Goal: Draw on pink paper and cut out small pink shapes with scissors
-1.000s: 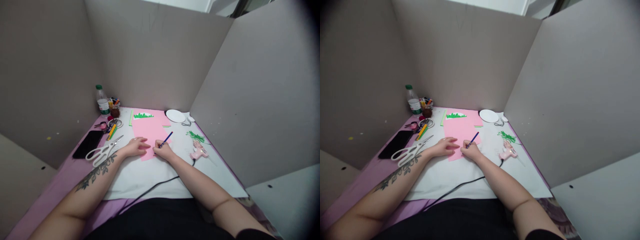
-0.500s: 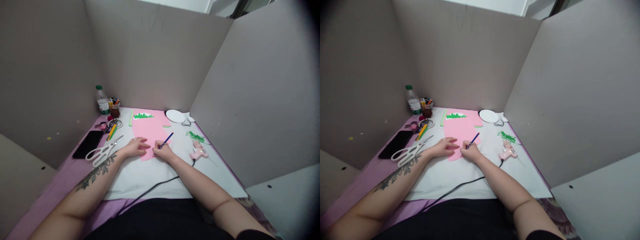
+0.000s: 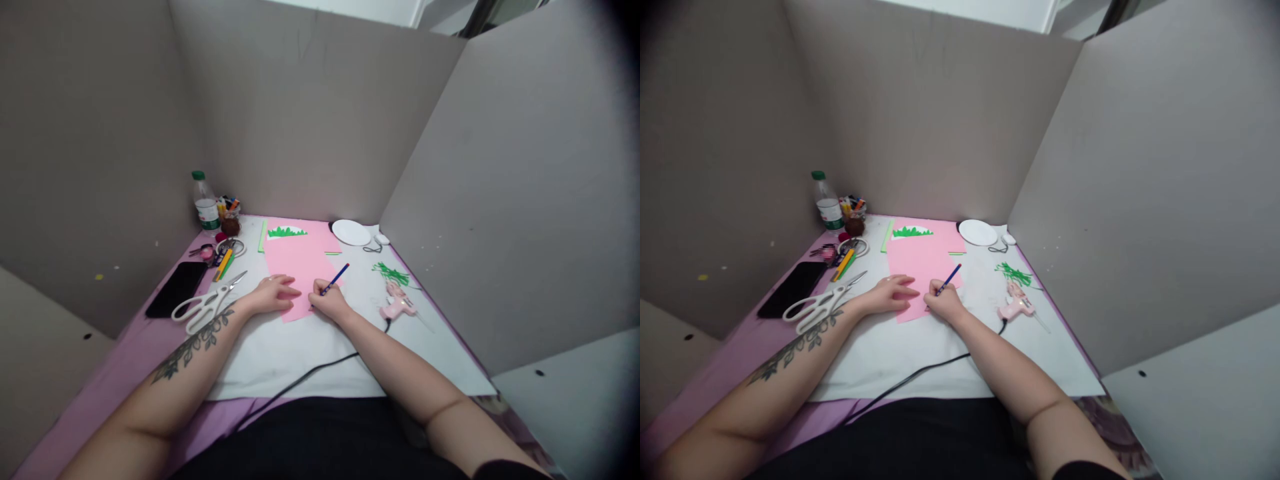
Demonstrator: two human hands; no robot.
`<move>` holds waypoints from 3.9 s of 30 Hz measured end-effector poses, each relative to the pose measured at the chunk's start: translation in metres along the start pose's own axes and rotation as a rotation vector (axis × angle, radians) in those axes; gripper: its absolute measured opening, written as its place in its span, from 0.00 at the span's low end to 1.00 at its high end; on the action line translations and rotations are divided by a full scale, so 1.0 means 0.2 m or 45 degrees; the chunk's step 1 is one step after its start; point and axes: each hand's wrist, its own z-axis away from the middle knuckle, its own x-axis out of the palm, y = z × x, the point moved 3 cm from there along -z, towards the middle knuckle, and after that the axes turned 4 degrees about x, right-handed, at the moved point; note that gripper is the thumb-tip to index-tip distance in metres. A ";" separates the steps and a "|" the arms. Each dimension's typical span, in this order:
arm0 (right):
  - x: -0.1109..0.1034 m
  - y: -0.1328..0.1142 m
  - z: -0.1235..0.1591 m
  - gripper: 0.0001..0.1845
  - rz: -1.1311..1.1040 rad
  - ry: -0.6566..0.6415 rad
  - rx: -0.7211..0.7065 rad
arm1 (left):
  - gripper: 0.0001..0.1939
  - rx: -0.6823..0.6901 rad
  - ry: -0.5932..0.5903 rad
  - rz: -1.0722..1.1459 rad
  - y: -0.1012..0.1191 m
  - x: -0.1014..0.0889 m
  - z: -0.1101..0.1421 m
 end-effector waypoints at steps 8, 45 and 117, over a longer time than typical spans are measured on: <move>0.00 0.03 -0.02 0.08 0.057 0.017 -0.025 | 0.21 0.010 0.011 0.008 -0.01 0.01 0.00; 0.06 -0.05 0.00 0.15 -0.149 -0.167 0.042 | 0.21 0.023 0.029 -0.005 -0.02 0.01 -0.01; 0.03 0.02 -0.02 0.11 -0.208 -0.246 0.090 | 0.21 0.018 0.015 -0.010 -0.01 0.01 0.00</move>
